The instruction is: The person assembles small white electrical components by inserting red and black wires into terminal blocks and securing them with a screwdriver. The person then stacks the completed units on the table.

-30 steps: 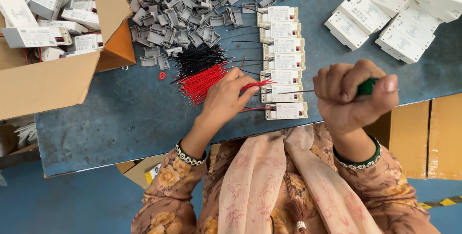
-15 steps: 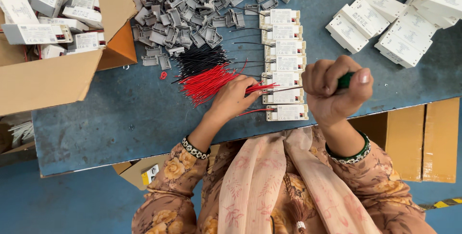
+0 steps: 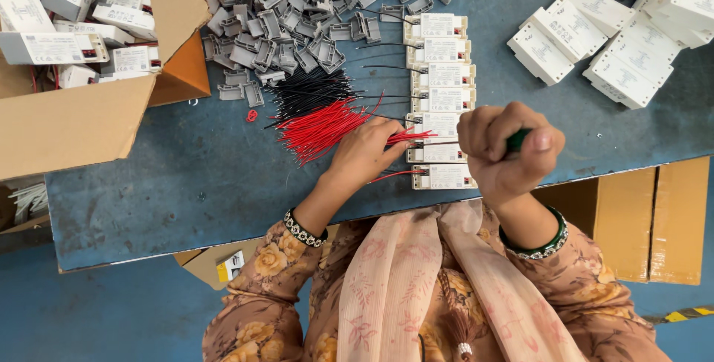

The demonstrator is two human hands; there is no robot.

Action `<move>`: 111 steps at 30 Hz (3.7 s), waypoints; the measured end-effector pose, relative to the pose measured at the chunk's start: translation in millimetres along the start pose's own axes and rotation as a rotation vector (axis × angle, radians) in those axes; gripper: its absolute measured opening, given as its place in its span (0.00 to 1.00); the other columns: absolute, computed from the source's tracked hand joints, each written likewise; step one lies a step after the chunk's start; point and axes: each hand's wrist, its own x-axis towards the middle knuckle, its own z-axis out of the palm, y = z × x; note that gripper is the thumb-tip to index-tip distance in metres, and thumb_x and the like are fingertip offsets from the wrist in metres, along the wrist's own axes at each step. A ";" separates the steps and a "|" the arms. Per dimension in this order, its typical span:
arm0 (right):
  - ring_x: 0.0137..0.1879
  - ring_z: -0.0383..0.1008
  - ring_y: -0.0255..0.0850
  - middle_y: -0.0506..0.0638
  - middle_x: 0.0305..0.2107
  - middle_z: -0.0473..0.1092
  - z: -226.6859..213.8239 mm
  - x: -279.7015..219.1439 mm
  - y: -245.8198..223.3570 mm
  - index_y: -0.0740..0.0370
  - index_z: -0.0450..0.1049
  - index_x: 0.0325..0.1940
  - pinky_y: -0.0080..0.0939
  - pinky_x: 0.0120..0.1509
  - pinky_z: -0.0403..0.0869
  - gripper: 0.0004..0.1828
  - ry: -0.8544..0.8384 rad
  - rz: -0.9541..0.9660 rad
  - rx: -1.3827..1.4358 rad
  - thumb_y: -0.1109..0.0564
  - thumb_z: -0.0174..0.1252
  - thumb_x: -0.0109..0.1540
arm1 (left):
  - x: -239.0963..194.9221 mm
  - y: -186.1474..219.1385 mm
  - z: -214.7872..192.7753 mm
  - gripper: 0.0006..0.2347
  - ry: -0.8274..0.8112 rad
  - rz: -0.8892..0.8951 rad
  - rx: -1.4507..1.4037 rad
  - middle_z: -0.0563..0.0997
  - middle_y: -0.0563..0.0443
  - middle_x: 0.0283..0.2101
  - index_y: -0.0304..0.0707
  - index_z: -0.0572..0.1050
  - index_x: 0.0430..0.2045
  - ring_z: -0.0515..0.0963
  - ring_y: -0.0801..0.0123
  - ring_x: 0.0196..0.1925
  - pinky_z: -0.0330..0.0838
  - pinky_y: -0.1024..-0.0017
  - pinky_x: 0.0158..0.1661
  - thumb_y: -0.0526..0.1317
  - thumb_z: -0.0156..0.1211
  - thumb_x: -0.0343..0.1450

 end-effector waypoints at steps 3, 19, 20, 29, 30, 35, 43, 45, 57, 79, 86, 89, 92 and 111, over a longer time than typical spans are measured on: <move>0.16 0.44 0.33 0.48 0.11 0.49 1.2 0.3 0.8 0.63 0.53 0.22 0.37 0.22 0.46 0.35 -0.006 0.013 0.030 0.34 0.47 0.72 | -0.2 1.8 2.3 0.12 0.004 0.018 0.039 0.80 0.45 0.41 0.40 0.77 0.38 0.81 0.49 0.43 0.74 0.53 0.40 0.48 0.62 0.70; 0.16 0.45 0.33 0.48 0.13 0.50 2.9 -0.4 1.6 0.63 0.53 0.21 0.37 0.22 0.47 0.36 -0.035 0.000 0.008 0.34 0.46 0.72 | 3.9 -1.0 10.4 0.11 0.011 0.025 0.052 0.80 0.45 0.40 0.40 0.77 0.38 0.81 0.51 0.43 0.74 0.54 0.40 0.47 0.62 0.70; 0.16 0.45 0.33 0.47 0.13 0.49 2.5 -0.8 2.1 0.63 0.53 0.21 0.37 0.22 0.47 0.36 -0.032 -0.004 0.007 0.34 0.46 0.72 | 3.6 -1.6 11.2 0.11 0.013 0.030 0.047 0.80 0.46 0.40 0.40 0.77 0.37 0.81 0.51 0.43 0.74 0.54 0.40 0.47 0.62 0.71; 0.16 0.41 0.33 0.47 0.10 0.48 -1.0 2.3 -1.1 0.60 0.53 0.22 0.39 0.23 0.47 0.36 0.023 0.015 0.124 0.32 0.44 0.72 | -0.9 -0.9 -15.1 0.11 0.050 0.082 -0.125 0.80 0.45 0.37 0.40 0.80 0.36 0.80 0.52 0.38 0.73 0.60 0.37 0.48 0.60 0.73; 0.16 0.40 0.33 0.47 0.10 0.48 -3.2 2.9 -4.8 0.60 0.53 0.22 0.39 0.23 0.47 0.35 0.023 0.005 0.120 0.31 0.43 0.72 | -2.5 1.7 -23.5 0.11 0.091 0.078 -0.113 0.80 0.46 0.37 0.40 0.81 0.37 0.80 0.52 0.37 0.72 0.60 0.37 0.47 0.60 0.73; 0.16 0.38 0.33 0.45 0.10 0.47 -14.5 8.4 -21.0 0.58 0.52 0.24 0.37 0.22 0.44 0.36 0.048 -0.027 0.054 0.29 0.39 0.73 | -18.3 16.7 -78.1 0.10 0.143 0.000 -0.023 0.77 0.46 0.34 0.40 0.80 0.37 0.79 0.55 0.34 0.70 0.61 0.34 0.46 0.60 0.74; 0.16 0.38 0.31 0.45 0.10 0.46 -15.7 18.4 -16.3 0.59 0.51 0.24 0.36 0.21 0.44 0.35 0.069 -0.072 -0.009 0.31 0.39 0.74 | 21.5 39.1 -69.3 0.09 0.148 0.185 -0.112 0.76 0.48 0.38 0.40 0.80 0.41 0.79 0.57 0.35 0.72 0.62 0.35 0.44 0.60 0.73; 0.16 0.38 0.31 0.45 0.10 0.46 -15.1 18.3 -14.9 0.59 0.52 0.24 0.35 0.21 0.44 0.35 0.058 -0.071 0.002 0.31 0.40 0.75 | 34.2 32.4 -57.4 0.10 0.110 0.109 -0.009 0.77 0.48 0.39 0.41 0.80 0.40 0.79 0.55 0.36 0.71 0.59 0.34 0.45 0.60 0.72; 0.16 0.39 0.31 0.47 0.10 0.47 -11.1 25.2 5.3 0.60 0.52 0.24 0.36 0.22 0.44 0.35 0.038 -0.061 0.046 0.33 0.42 0.74 | 29.8 -7.1 -26.8 0.13 0.045 0.017 -0.039 0.81 0.47 0.39 0.40 0.76 0.39 0.82 0.52 0.41 0.74 0.58 0.39 0.46 0.63 0.67; 0.16 0.41 0.32 0.48 0.11 0.48 -9.3 32.8 21.5 0.60 0.52 0.24 0.35 0.21 0.47 0.35 0.026 -0.062 0.027 0.32 0.42 0.74 | 33.2 -17.9 -23.0 0.12 0.050 0.015 -0.043 0.80 0.44 0.33 0.36 0.78 0.34 0.81 0.50 0.38 0.72 0.56 0.36 0.46 0.64 0.67; 0.16 0.41 0.32 0.49 0.11 0.49 -8.5 34.4 21.9 0.60 0.53 0.25 0.35 0.22 0.47 0.36 0.017 -0.041 0.038 0.31 0.42 0.75 | 35.2 -17.2 -23.1 0.12 0.078 0.061 -0.058 0.80 0.43 0.33 0.36 0.79 0.35 0.80 0.48 0.38 0.72 0.55 0.37 0.45 0.65 0.67; 0.16 0.41 0.32 0.49 0.11 0.49 -8.0 34.7 21.7 0.60 0.53 0.25 0.35 0.22 0.47 0.36 0.017 -0.034 0.046 0.31 0.42 0.75 | 35.3 -17.2 -23.3 0.12 0.067 0.070 -0.049 0.80 0.42 0.33 0.35 0.79 0.34 0.81 0.48 0.39 0.72 0.55 0.37 0.45 0.65 0.67; 0.16 0.41 0.32 0.49 0.11 0.49 -7.1 35.8 21.9 0.61 0.53 0.25 0.36 0.22 0.47 0.36 0.017 -0.039 0.041 0.31 0.42 0.74 | 34.9 -17.1 -23.5 0.12 0.066 0.069 -0.043 0.80 0.42 0.34 0.35 0.79 0.34 0.81 0.47 0.39 0.72 0.55 0.37 0.45 0.65 0.67; 0.15 0.41 0.30 0.48 0.10 0.47 -0.6 39.4 21.8 0.60 0.52 0.25 0.34 0.19 0.44 0.35 0.047 -0.058 -0.032 0.32 0.46 0.74 | 37.3 -14.2 -20.3 0.10 0.058 0.056 -0.019 0.80 0.42 0.34 0.36 0.79 0.31 0.81 0.47 0.39 0.72 0.54 0.38 0.44 0.65 0.67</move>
